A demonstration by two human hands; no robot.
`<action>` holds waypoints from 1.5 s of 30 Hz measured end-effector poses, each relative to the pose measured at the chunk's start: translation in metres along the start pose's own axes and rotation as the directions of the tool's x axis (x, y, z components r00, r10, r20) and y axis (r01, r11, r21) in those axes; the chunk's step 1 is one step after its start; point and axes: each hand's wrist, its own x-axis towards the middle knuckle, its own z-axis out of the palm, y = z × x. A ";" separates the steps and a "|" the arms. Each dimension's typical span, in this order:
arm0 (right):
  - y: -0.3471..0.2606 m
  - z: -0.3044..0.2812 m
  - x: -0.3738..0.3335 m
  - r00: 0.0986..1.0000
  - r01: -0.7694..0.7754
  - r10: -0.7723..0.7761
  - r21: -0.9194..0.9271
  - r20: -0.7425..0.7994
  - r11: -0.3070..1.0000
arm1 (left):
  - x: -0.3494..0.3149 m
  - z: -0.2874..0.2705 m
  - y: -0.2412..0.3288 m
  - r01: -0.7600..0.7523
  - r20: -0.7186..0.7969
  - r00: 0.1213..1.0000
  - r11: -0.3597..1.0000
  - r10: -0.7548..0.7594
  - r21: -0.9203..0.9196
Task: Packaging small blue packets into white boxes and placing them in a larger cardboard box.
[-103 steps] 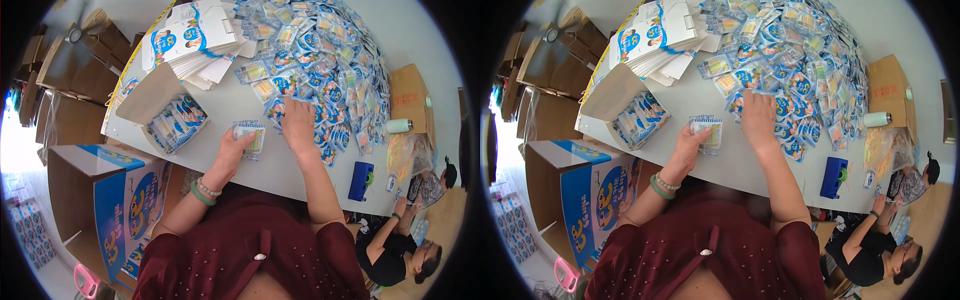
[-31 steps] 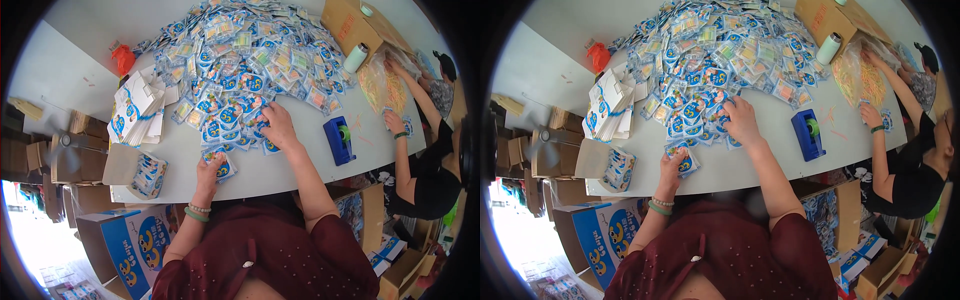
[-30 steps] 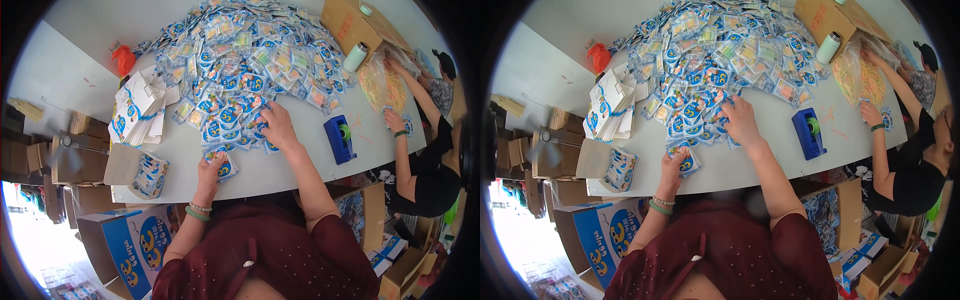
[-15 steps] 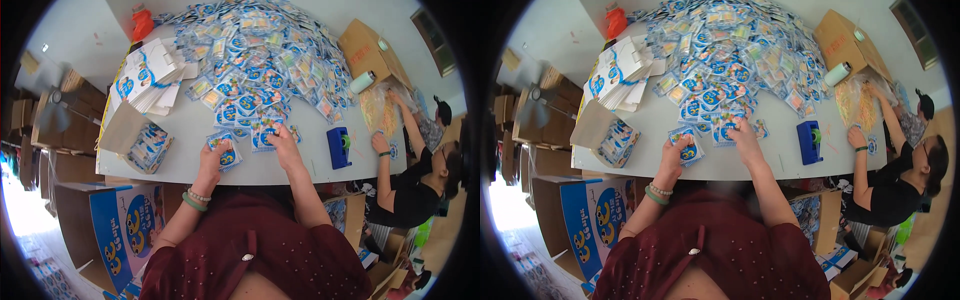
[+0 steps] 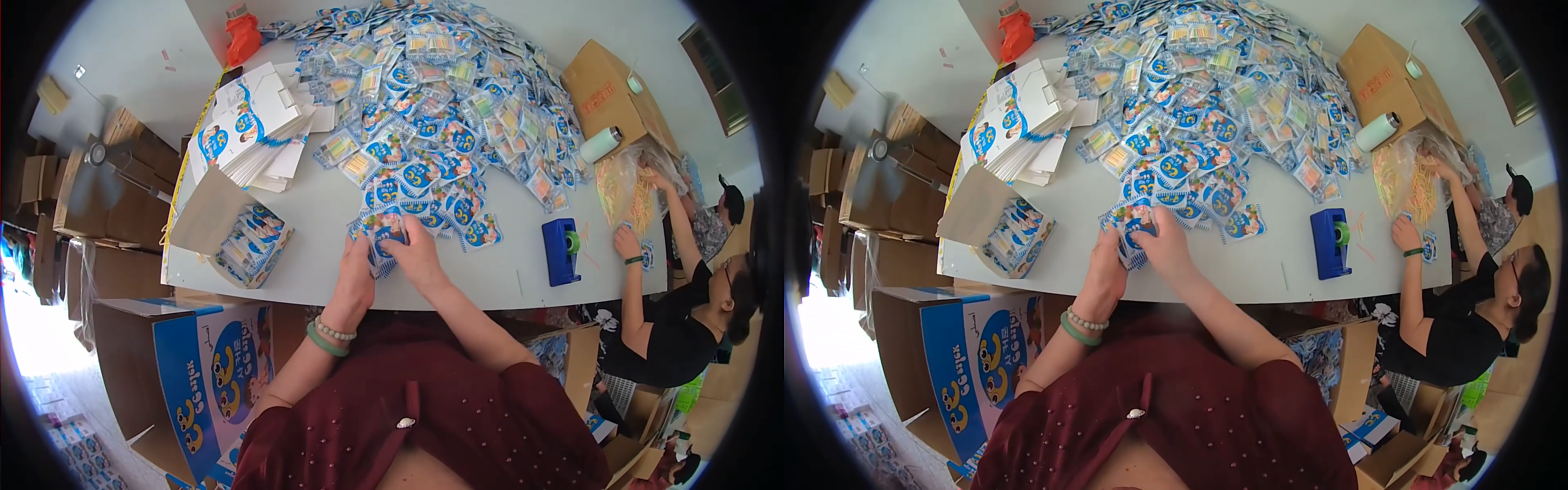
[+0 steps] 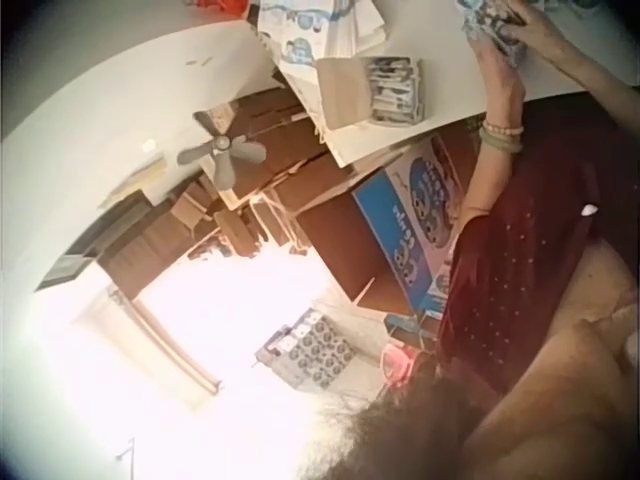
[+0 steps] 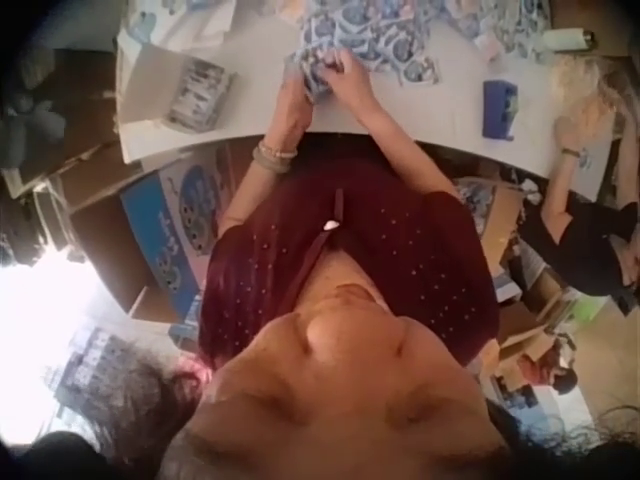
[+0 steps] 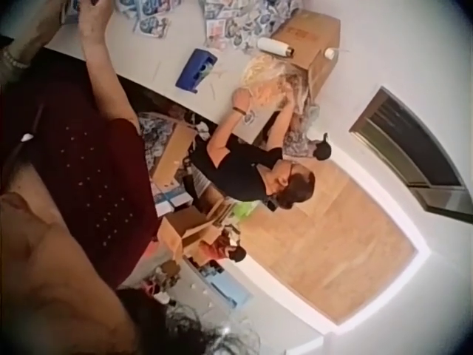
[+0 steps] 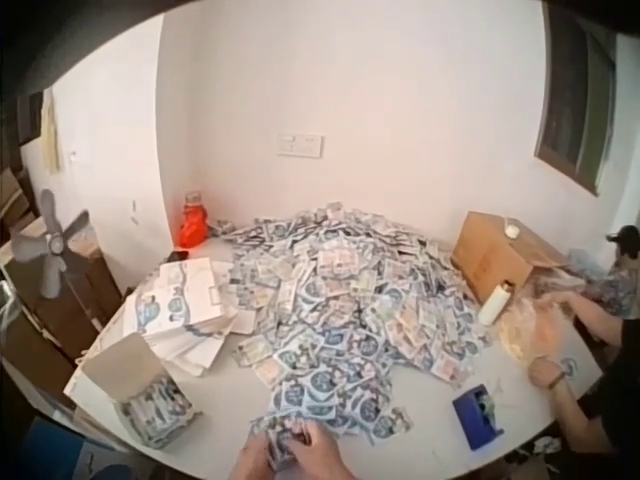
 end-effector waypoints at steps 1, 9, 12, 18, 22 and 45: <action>0.000 0.003 0.000 1.000 0.002 -0.002 0.003 0.002 1.000 | 0.001 0.000 0.001 -0.003 -0.001 1.000 1.000 0.003 0.003; 0.002 0.019 0.006 0.964 0.264 -0.245 -0.356 0.099 0.896 | 0.016 -0.028 0.002 0.118 0.091 0.990 0.983 -0.106 -0.142; -0.017 0.006 0.019 0.945 0.241 -0.126 -0.381 0.302 0.893 | 0.021 -0.039 0.003 0.111 -0.015 0.993 0.985 -0.114 -0.128; -0.009 -0.063 0.112 0.857 0.465 -0.450 -0.754 0.252 0.464 | 0.014 -0.033 0.026 0.081 -0.035 0.996 0.996 -0.082 -0.023; -0.020 -0.073 0.133 0.868 0.488 -0.179 -0.862 0.462 0.137 | 0.016 -0.038 0.023 0.120 -0.091 0.989 0.993 -0.118 0.017; -0.033 -0.102 0.108 0.737 0.566 -0.364 -0.815 0.569 -0.128 | 0.021 -0.046 0.025 0.174 0.000 0.985 0.985 -0.174 -0.016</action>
